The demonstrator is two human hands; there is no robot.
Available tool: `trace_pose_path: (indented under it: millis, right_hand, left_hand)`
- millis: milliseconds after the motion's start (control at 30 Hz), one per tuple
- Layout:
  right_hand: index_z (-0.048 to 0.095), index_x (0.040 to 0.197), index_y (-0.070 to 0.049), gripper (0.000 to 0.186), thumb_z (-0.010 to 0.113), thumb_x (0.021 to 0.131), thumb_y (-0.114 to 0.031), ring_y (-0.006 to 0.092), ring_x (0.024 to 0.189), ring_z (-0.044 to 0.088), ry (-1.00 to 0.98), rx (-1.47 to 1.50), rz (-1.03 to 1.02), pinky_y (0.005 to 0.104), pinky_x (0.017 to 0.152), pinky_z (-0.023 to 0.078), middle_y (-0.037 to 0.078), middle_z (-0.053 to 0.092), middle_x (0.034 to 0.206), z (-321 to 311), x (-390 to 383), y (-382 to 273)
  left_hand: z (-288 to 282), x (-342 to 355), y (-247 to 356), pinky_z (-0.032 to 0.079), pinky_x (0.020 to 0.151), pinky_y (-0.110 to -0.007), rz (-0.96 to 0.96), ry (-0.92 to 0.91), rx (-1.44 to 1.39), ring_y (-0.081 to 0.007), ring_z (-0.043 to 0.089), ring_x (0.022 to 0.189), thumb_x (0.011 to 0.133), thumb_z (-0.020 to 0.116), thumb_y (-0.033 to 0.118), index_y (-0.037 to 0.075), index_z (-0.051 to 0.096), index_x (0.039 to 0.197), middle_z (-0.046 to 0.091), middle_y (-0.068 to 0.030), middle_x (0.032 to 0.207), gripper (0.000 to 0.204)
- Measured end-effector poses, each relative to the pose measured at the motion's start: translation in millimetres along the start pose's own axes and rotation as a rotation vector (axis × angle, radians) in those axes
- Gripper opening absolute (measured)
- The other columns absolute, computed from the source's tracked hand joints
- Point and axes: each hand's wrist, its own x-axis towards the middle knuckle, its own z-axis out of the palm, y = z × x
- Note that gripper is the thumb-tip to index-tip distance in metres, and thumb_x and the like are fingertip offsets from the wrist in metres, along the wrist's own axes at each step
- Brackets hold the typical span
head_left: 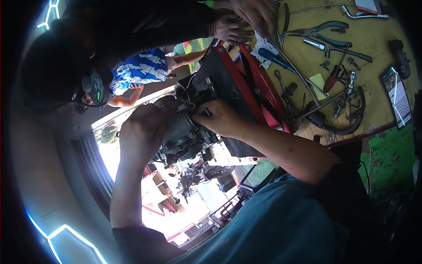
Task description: The person retrieves a wrench from a toolbox and proceeds to work on a motorcycle engine block placed on a workbench. They use the wrench to tighten bolts on the engine casing while another person observes and occasionally assists.
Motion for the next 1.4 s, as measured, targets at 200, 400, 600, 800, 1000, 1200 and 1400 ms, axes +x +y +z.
trace_pose_path:
  millis: [200,400,600,800,1000,1200,1400]
  right_hand:
    - [0.073,0.1,0.0,0.018,0.066,0.1,-0.017,0.0065,0.076,0.057,-0.032,0.09,0.117,0.0301,0.066,0.045,0.003,0.065,0.078,-15,-8,-10]
    - [0.06,0.124,0.001,0.025,0.053,0.105,-0.015,0.0177,0.105,0.06,0.084,0.012,0.159,0.0367,0.09,0.048,0.013,0.064,0.108,-31,-11,-24]
    - [0.06,0.122,0.002,0.021,0.057,0.105,-0.008,0.0196,0.097,0.066,0.08,-0.099,-0.119,0.0367,0.086,0.052,0.014,0.065,0.104,-28,-19,-17]
    - [0.071,0.112,0.001,0.015,0.069,0.099,-0.008,0.0142,0.082,0.071,-0.009,0.056,-0.079,0.032,0.076,0.054,0.01,0.073,0.089,-31,-17,-21]
    - [0.077,0.112,-0.006,0.018,0.071,0.096,-0.013,0.0262,0.089,0.075,-0.048,-0.248,-0.181,0.0379,0.081,0.056,0.014,0.077,0.1,-32,-12,-23]
    - [0.077,0.105,-0.008,0.016,0.072,0.095,-0.02,0.0335,0.087,0.074,-0.078,-0.509,-0.423,0.045,0.079,0.056,0.012,0.075,0.091,-39,-5,-17]
    - [0.068,0.105,-0.008,0.017,0.068,0.095,-0.022,0.0362,0.086,0.073,-0.193,-0.628,-0.341,0.0516,0.077,0.056,0.017,0.071,0.083,-38,-1,-19]
  left_hand:
    - [-1,-2,6,0.056,0.066,-0.039,0.095,-0.092,0.165,-0.0214,0.067,0.081,0.083,0.074,0.007,0.02,0.082,0.108,0.067,-0.0024,0.085,0.029]
    - [-9,5,26,0.059,0.072,-0.037,0.102,-0.262,0.275,-0.0225,0.068,0.095,0.081,0.072,0.003,0.019,0.079,0.116,0.067,-0.0048,0.097,0.039]
    - [-12,1,50,0.059,0.074,-0.039,0.04,-0.419,0.362,-0.0243,0.066,0.097,0.087,0.065,0.004,0.012,0.07,0.129,0.064,-0.0088,0.101,0.043]
    - [-2,-15,67,0.053,0.07,-0.039,0.042,-0.396,0.477,-0.0242,0.061,0.091,0.095,0.06,0.013,0.006,0.066,0.127,0.057,-0.01,0.095,0.034]
    - [-7,-4,66,0.054,0.073,-0.038,0.04,-0.438,0.449,-0.0248,0.062,0.093,0.094,0.063,0.012,0.007,0.069,0.125,0.058,-0.0099,0.095,0.032]
    - [-5,-2,62,0.055,0.076,-0.04,-0.003,-0.398,0.457,-0.0252,0.063,0.094,0.09,0.066,0.011,0.009,0.07,0.127,0.06,-0.0093,0.096,0.037]
    - [-1,-3,58,0.054,0.079,-0.041,0.01,-0.363,0.468,-0.0261,0.064,0.097,0.088,0.068,0.011,0.011,0.071,0.126,0.063,-0.0094,0.1,0.038]
